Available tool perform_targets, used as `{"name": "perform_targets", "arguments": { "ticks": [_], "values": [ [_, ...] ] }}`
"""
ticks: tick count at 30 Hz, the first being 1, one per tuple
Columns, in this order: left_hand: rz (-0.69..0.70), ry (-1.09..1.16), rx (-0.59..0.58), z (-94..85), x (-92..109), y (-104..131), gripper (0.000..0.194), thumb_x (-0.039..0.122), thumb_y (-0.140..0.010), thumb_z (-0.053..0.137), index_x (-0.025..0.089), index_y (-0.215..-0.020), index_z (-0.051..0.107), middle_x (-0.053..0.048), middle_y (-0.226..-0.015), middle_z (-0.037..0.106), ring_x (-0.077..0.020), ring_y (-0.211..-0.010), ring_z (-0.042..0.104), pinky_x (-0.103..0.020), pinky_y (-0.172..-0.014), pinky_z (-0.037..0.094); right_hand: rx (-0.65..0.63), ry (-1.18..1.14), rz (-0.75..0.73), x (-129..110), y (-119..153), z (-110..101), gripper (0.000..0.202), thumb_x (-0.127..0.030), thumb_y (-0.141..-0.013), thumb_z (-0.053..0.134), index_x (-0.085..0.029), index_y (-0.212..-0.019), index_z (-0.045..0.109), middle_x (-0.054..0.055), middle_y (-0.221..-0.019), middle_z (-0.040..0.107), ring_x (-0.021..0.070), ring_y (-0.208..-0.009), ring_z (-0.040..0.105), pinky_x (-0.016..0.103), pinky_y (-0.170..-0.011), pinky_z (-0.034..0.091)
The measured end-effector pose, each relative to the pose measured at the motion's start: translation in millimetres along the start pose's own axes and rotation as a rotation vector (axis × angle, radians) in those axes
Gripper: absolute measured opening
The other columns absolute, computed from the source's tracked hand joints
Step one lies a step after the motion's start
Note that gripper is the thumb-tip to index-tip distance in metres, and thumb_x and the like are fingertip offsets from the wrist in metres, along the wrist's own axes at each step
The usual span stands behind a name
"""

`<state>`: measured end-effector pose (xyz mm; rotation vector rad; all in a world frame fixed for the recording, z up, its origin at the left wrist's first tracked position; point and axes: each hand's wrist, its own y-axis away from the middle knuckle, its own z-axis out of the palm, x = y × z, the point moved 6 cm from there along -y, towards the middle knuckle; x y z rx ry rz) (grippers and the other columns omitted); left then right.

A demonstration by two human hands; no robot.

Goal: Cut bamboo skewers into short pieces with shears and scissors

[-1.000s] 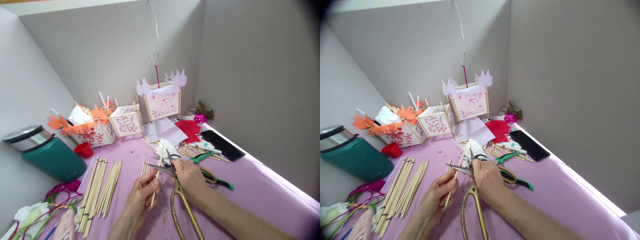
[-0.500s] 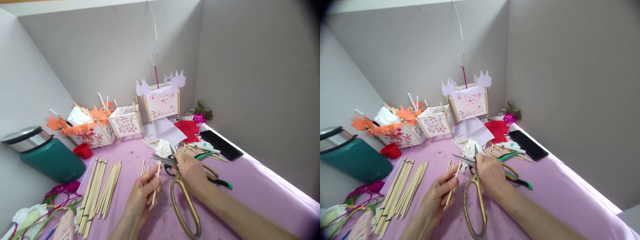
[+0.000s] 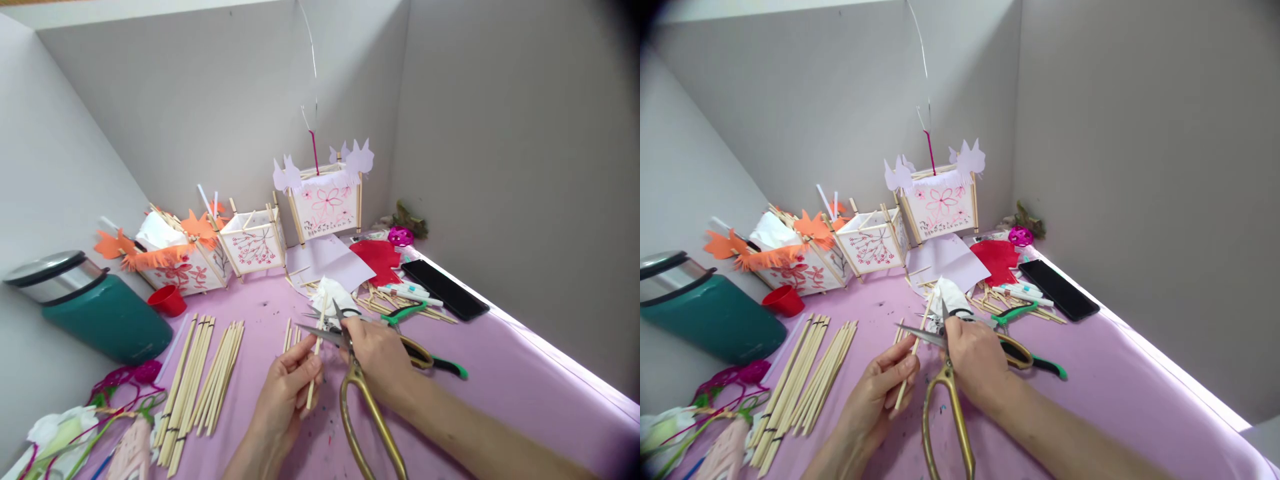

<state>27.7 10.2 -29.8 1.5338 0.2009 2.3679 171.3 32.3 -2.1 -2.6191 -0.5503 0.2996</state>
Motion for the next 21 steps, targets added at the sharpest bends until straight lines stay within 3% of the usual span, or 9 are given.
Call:
{"name": "perform_targets", "arguments": {
  "ticks": [5,11,18,21],
  "values": [
    [0.012,-0.005,0.02,-4.0,1,-2,0.057,0.032,-0.067,0.083,0.011,-0.116,0.065,0.007,-0.054,0.052,0.0005,-0.035,0.02,-0.017,-0.035,0.016,-0.123,-0.066,-0.02,-13,4,4,0.012,-0.018,-0.083,0.062,-0.016,-0.092,0.054,0.007,-0.077,0.069,0.0243,-0.073,0.066,0.032,-0.063,0.041],
    [-0.044,-0.014,-0.048,0.4,-4,1,0.069,0.032,-0.064,0.085,0.011,-0.126,0.062,0.007,-0.054,0.053,0.0001,-0.036,0.019,-0.018,-0.036,0.015,-0.146,-0.025,0.155,14,-6,1,0.013,-0.017,-0.086,0.061,-0.014,-0.097,0.054,0.009,-0.081,0.072,0.0243,-0.074,0.068,0.031,-0.063,0.041],
    [-0.017,-0.01,-0.016,0.1,-1,0,0.057,0.033,-0.064,0.084,0.011,-0.114,0.068,0.007,-0.054,0.051,0.0005,-0.036,0.018,-0.018,-0.036,0.013,-0.165,-0.055,0.024,-7,2,3,0.018,-0.019,-0.082,0.067,-0.014,-0.095,0.055,0.008,-0.081,0.071,0.0264,-0.076,0.068,0.033,-0.065,0.043],
    [-0.033,0.008,-0.024,-1.2,-2,0,0.06,0.032,-0.063,0.086,0.012,-0.115,0.067,0.007,-0.053,0.05,0.0004,-0.036,0.018,-0.018,-0.036,0.012,-0.17,-0.036,0.059,-1,0,5,0.015,-0.017,-0.083,0.064,-0.014,-0.095,0.055,0.008,-0.079,0.071,0.0259,-0.074,0.068,0.033,-0.064,0.042]
  ]
}}
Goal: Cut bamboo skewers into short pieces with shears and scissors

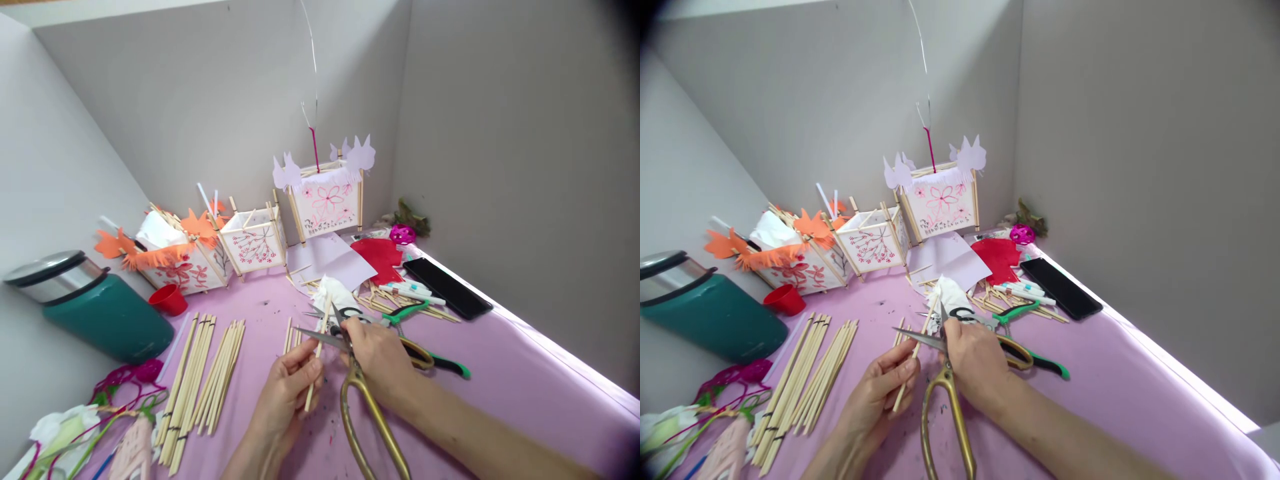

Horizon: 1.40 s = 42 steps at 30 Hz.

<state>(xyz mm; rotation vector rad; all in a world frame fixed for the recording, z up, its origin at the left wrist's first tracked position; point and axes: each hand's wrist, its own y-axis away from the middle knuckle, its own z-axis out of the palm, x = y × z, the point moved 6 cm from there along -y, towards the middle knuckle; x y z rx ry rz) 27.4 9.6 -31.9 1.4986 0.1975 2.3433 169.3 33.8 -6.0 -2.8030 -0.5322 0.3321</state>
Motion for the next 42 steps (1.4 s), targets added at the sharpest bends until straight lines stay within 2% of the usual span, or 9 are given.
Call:
{"name": "perform_targets", "arguments": {
  "ticks": [5,12,15,20,23,27,34,39,42],
  "values": [
    [-0.017,0.004,-0.035,1.1,-3,2,0.065,0.03,-0.063,0.086,0.012,-0.122,0.065,0.008,-0.052,0.049,-0.0001,-0.036,0.019,-0.018,-0.036,0.016,0.046,-0.02,0.085,16,-5,-4,0.014,-0.015,-0.086,0.06,-0.013,-0.098,0.054,0.008,-0.081,0.072,0.0237,-0.075,0.069,0.031,-0.063,0.042],
    [-0.001,0.049,0.002,0.1,-2,-2,0.047,0.03,-0.063,0.085,0.012,-0.102,0.069,0.008,-0.05,0.049,0.0006,-0.034,0.018,-0.017,-0.034,0.013,0.0,-0.02,-0.057,-10,6,2,0.016,-0.015,-0.08,0.062,-0.015,-0.095,0.055,0.007,-0.078,0.07,0.0253,-0.074,0.068,0.032,-0.063,0.042],
    [-0.01,0.068,-0.019,1.3,-1,-1,0.043,0.03,-0.063,0.086,0.012,-0.099,0.071,0.007,-0.05,0.049,0.0009,-0.034,0.018,-0.017,-0.034,0.014,-0.022,-0.005,-0.039,-7,3,2,0.015,-0.015,-0.081,0.061,-0.015,-0.095,0.055,0.008,-0.079,0.07,0.0256,-0.075,0.068,0.033,-0.064,0.042],
    [-0.055,0.049,-0.072,4.2,-5,2,0.059,0.029,-0.063,0.086,0.012,-0.116,0.069,0.006,-0.051,0.052,0.0011,-0.034,0.018,-0.017,-0.035,0.015,-0.012,0.006,0.12,18,-7,-8,0.012,-0.016,-0.086,0.059,-0.014,-0.097,0.054,0.009,-0.081,0.071,0.0249,-0.078,0.069,0.031,-0.065,0.042],
    [-0.036,0.022,-0.079,5.7,-5,2,0.06,0.03,-0.068,0.083,0.012,-0.123,0.065,0.006,-0.054,0.053,0.0006,-0.034,0.021,-0.017,-0.035,0.017,0.01,0.014,0.15,25,-9,-10,0.013,-0.016,-0.087,0.06,-0.014,-0.098,0.053,0.009,-0.084,0.072,0.0245,-0.081,0.069,0.031,-0.067,0.043],
    [-0.011,0.005,-0.059,6.4,-2,1,0.063,0.032,-0.071,0.081,0.015,-0.129,0.061,0.005,-0.063,0.054,0.0003,-0.036,0.025,-0.017,-0.036,0.019,0.023,0.015,0.129,25,-9,-6,0.015,-0.016,-0.085,0.061,-0.015,-0.098,0.054,0.009,-0.085,0.071,0.0245,-0.082,0.068,0.031,-0.068,0.042],
    [-0.045,0.054,-0.18,15.1,1,5,0.065,0.027,-0.075,0.078,0.021,-0.135,0.056,0.005,-0.07,0.051,-0.0006,-0.04,0.029,-0.018,-0.037,0.02,0.046,0.015,0.114,27,-9,-3,0.017,-0.017,-0.086,0.062,-0.015,-0.099,0.053,0.008,-0.082,0.071,0.0239,-0.08,0.068,0.03,-0.067,0.042],
    [-0.051,0.05,-0.117,11.6,-2,3,0.072,0.026,-0.075,0.077,0.018,-0.141,0.048,0.005,-0.067,0.054,-0.0016,-0.038,0.029,-0.018,-0.036,0.021,0.05,-0.004,0.067,20,-8,-3,0.017,-0.017,-0.083,0.064,-0.015,-0.098,0.054,0.008,-0.081,0.071,0.0236,-0.079,0.068,0.031,-0.068,0.042],
    [-0.028,0.069,-0.084,9.6,-1,1,0.067,0.024,-0.076,0.076,0.015,-0.137,0.049,0.006,-0.065,0.053,-0.0016,-0.038,0.029,-0.017,-0.036,0.022,0.032,-0.033,0.005,9,-4,-2,0.02,-0.015,-0.08,0.065,-0.015,-0.098,0.055,0.008,-0.082,0.071,0.0242,-0.077,0.068,0.032,-0.068,0.043]
  ]
}}
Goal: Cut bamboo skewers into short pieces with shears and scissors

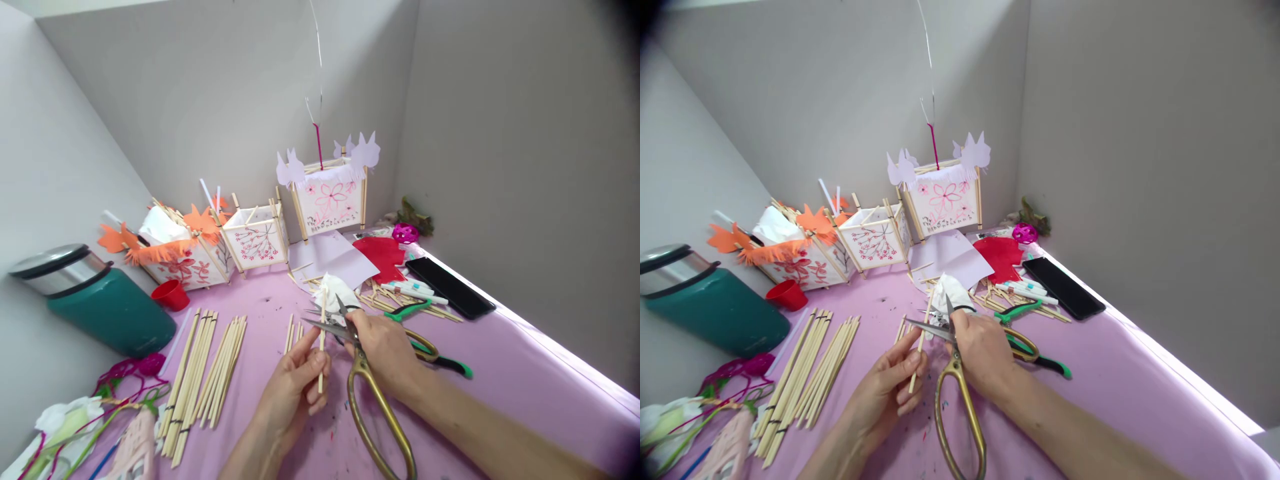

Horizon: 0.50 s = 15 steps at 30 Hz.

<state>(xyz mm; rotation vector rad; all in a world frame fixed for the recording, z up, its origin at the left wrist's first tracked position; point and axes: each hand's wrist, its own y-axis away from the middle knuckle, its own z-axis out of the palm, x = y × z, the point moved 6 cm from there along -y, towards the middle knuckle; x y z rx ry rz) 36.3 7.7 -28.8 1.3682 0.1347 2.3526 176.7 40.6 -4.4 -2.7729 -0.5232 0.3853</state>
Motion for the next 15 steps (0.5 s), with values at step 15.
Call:
{"name": "perform_targets", "arguments": {
  "ticks": [15],
  "values": [
    [-0.001,0.037,-0.059,-1.3,-4,4,0.063,0.024,-0.07,0.082,0.017,-0.129,0.06,0.005,-0.059,0.054,0.0,-0.036,0.022,-0.015,-0.035,0.018,0.117,0.032,-0.02,-3,2,-2,0.019,-0.015,-0.077,0.064,-0.016,-0.092,0.052,0.006,-0.072,0.07,0.0234,-0.067,0.067,0.03,-0.06,0.04]
  ]
}}
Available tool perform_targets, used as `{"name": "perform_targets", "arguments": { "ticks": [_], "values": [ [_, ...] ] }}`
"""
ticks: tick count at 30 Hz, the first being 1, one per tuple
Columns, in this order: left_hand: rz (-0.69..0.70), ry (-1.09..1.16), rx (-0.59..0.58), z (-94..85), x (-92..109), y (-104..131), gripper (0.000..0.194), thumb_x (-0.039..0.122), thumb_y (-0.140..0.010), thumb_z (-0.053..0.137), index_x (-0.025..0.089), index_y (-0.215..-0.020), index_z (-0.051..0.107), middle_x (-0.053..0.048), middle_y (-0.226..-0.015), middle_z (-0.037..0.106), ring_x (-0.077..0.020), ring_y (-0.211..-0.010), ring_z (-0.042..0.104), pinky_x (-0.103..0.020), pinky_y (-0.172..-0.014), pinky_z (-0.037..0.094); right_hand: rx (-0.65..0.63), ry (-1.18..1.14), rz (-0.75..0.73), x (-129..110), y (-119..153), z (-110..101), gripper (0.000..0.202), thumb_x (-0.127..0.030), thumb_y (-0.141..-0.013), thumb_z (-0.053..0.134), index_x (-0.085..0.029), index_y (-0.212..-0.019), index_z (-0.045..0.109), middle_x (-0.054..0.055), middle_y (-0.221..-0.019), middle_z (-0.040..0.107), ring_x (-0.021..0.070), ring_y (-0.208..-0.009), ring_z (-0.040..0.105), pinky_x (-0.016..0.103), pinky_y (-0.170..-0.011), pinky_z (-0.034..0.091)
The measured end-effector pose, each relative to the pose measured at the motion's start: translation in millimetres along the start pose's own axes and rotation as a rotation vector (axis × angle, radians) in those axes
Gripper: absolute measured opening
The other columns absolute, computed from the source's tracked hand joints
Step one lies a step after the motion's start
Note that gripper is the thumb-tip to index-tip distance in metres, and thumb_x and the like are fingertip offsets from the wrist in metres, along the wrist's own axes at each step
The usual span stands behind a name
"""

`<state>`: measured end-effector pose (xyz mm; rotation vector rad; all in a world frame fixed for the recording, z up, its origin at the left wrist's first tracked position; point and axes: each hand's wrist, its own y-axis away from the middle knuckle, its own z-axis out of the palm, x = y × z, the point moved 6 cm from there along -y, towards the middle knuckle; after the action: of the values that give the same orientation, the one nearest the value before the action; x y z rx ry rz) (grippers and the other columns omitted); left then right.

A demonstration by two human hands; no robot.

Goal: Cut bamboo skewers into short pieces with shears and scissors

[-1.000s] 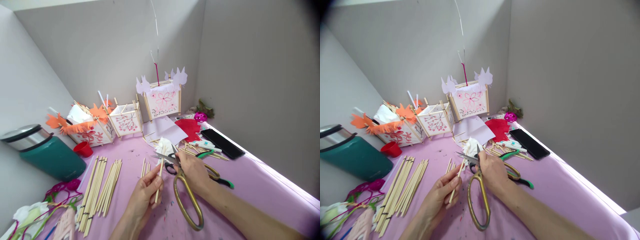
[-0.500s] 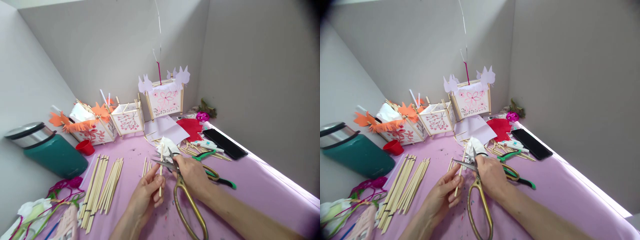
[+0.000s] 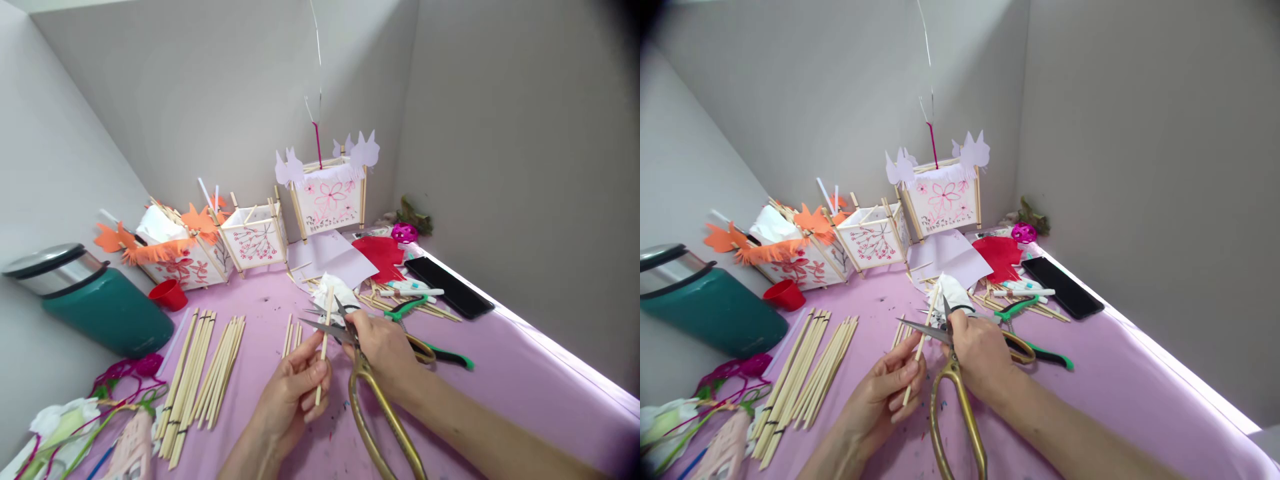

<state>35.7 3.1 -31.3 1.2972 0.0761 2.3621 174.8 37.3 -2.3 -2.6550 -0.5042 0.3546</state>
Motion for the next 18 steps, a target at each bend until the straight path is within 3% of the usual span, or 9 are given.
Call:
{"name": "perform_targets", "arguments": {
  "ticks": [8,15,18],
  "values": [
    [-0.018,-0.02,-0.098,6.7,-3,3,0.063,0.023,-0.073,0.078,0.017,-0.133,0.06,0.005,-0.059,0.053,-0.0002,-0.035,0.02,-0.017,-0.033,0.018,0.048,0.026,0.102,24,-7,-8,0.018,-0.019,-0.083,0.062,-0.016,-0.098,0.053,0.007,-0.08,0.071,0.023,-0.073,0.068,0.029,-0.06,0.04],
    [0.008,0.008,-0.026,-1.4,0,-2,0.045,0.022,-0.076,0.076,0.017,-0.12,0.067,0.005,-0.058,0.053,-0.0001,-0.036,0.02,-0.015,-0.034,0.017,-0.058,-0.01,-0.027,-7,5,-2,0.014,-0.016,-0.08,0.061,-0.016,-0.092,0.054,0.007,-0.076,0.07,0.0244,-0.071,0.068,0.032,-0.062,0.042],
    [-0.011,0.013,-0.05,-0.7,-1,-1,0.049,0.021,-0.074,0.077,0.018,-0.122,0.066,0.006,-0.056,0.051,-0.0002,-0.036,0.018,-0.015,-0.033,0.017,-0.067,0.009,-0.009,-4,3,-1,0.014,-0.014,-0.081,0.061,-0.016,-0.092,0.053,0.007,-0.075,0.07,0.0237,-0.071,0.068,0.031,-0.062,0.041]
  ]
}}
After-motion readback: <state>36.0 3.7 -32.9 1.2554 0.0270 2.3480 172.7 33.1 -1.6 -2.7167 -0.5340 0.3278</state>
